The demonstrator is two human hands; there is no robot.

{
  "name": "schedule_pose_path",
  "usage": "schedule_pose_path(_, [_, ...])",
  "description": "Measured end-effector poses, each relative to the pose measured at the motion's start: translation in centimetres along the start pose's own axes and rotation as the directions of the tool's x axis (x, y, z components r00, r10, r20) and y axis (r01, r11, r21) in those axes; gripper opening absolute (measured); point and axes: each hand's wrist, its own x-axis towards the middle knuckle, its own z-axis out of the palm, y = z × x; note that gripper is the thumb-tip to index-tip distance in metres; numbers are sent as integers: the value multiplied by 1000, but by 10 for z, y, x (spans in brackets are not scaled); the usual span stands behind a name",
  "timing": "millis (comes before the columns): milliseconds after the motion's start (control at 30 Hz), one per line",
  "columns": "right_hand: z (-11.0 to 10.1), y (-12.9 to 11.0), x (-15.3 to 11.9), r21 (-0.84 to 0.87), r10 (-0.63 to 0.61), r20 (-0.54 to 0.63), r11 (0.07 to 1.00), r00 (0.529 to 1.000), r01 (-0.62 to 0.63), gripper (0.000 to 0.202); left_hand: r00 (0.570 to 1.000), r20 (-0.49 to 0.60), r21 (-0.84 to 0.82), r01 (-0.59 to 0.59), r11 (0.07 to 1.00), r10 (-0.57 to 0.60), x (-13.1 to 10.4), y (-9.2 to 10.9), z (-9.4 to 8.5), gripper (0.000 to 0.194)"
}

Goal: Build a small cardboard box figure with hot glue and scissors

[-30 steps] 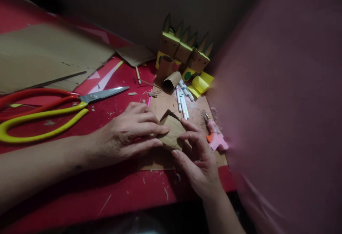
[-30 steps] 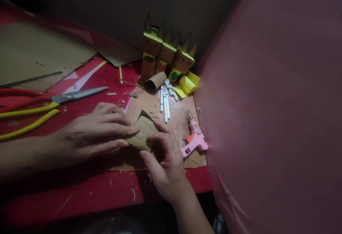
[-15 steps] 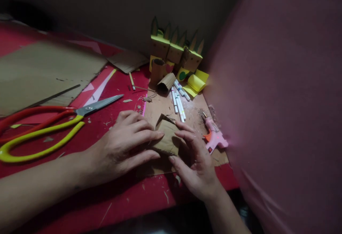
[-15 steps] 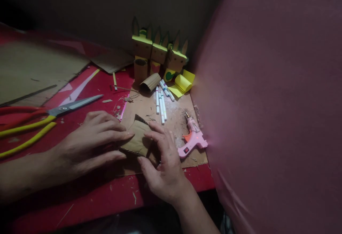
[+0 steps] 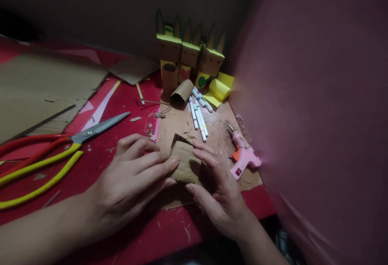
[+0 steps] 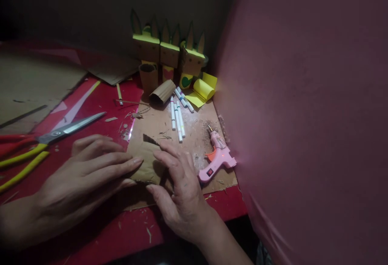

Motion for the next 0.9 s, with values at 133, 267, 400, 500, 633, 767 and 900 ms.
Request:
schedule_pose_path(133, [2, 3, -4, 57, 81, -11, 995, 997, -80, 80, 993, 24, -90, 120, 989, -119, -2, 7, -10, 46])
schedule_pose_path(267, [6, 8, -8, 161, 144, -35, 977, 989, -137, 86, 960, 102, -118, 271, 955, -259, -3, 8, -26, 59])
schedule_pose_path(400, [6, 10, -8, 268, 165, 0, 950, 986, -159, 83, 882, 243, -93, 436, 895, -404, -2, 0, -29, 95])
schedule_pose_path(500, [6, 10, -5, 270, 172, -22, 950, 985, -160, 79, 834, 349, -136, 496, 857, -427, -4, -4, -20, 105])
schedule_pose_path(633, [9, 7, -6, 129, 163, -117, 981, 980, -147, 76, 835, 253, -100, 524, 846, -488, -14, 1, -3, 91])
schedule_pose_path(767, [14, -2, -10, -16, 138, -46, 990, 989, -139, 92, 840, 151, -98, 537, 838, -521, -22, 10, 7, 74])
schedule_pose_path(900, [22, -5, -9, -114, 189, -14, 975, 982, -189, 123, 832, 162, -193, 554, 810, -530, -23, 14, 5, 74])
